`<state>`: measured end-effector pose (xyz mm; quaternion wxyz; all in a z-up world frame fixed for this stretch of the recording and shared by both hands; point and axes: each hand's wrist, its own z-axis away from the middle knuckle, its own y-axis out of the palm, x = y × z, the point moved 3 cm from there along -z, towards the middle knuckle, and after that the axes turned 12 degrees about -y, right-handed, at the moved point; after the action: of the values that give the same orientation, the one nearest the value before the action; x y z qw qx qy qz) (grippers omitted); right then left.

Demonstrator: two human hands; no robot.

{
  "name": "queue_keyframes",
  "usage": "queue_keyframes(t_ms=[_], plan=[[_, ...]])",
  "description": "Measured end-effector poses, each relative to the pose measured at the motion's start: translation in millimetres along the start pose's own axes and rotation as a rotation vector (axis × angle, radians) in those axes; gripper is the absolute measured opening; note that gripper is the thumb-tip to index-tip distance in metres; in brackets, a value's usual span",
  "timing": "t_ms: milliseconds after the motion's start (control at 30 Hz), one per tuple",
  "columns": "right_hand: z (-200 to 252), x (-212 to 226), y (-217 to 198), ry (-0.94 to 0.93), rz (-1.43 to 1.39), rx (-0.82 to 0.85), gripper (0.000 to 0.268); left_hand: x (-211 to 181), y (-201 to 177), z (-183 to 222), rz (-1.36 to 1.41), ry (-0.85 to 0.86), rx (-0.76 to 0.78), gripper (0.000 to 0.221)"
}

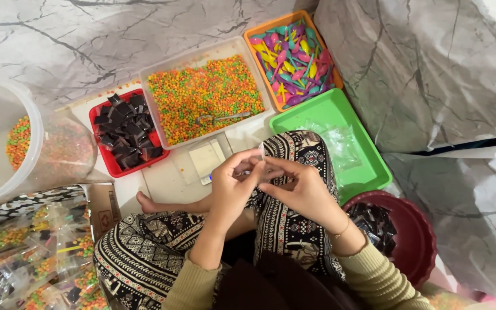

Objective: The person scoops colorful candy from a large bin into small plastic bags, weighs the bags on a digital scale, and seals them.

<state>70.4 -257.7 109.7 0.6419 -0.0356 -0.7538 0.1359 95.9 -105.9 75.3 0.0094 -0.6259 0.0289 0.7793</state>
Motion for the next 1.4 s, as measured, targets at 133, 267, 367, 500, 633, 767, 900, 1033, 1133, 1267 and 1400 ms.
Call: queue_keyframes(t_ms=[133, 267, 367, 500, 633, 767, 900, 1033, 1133, 1267, 1400], plan=[[2.1, -27.1, 5.2, 0.064, 0.004, -0.058, 0.038, 2.1, 1.1, 0.1, -0.012, -0.018, -0.006, 0.025], [-2.3, -33.1, 5.0, 0.070, 0.062, -0.068, 0.031, -7.2, -2.1, 3.5, -0.129, 0.085, -0.059, 0.024], [-9.7, -35.9, 8.4, -0.003, 0.171, -0.094, 0.022, -10.0, 2.2, 2.6, -0.193, 0.190, -0.087, 0.023], [-10.3, -52.0, 10.0, -0.063, 0.296, -0.263, 0.012, -7.8, 1.8, -1.3, -0.359, 0.364, -0.179, 0.021], [-15.5, -39.2, 8.1, -0.135, 0.442, -0.320, 0.009, -0.6, 6.5, -1.3, -0.539, 0.443, -0.294, 0.020], [-22.0, -35.8, 7.8, -0.239, 0.515, -0.352, 0.008, 2.7, 12.9, -1.2, -0.787, 0.645, -0.467, 0.019], [-22.9, -29.2, 2.7, -0.235, 0.407, -0.359, 0.008, -15.9, 2.9, -17.7, -0.412, 0.554, -0.006, 0.053], [-21.1, -46.7, -9.7, -0.183, 0.361, -0.371, 0.007, -20.5, 1.4, -26.4, -0.780, 0.372, 0.279, 0.126], [-27.5, -56.7, -17.6, -0.127, 0.291, -0.341, 0.007, -3.2, 10.6, -42.2, -0.860, 0.538, 0.221, 0.101], [-51.5, -61.9, -45.6, -0.036, 0.148, -0.275, 0.014, 6.3, 14.9, -68.5, -0.827, 0.581, 0.126, 0.085], [-102.8, -159.0, -119.6, -0.188, 0.345, -0.291, 0.012, 19.8, 14.2, -99.8, -0.788, 0.574, 0.033, 0.066]])
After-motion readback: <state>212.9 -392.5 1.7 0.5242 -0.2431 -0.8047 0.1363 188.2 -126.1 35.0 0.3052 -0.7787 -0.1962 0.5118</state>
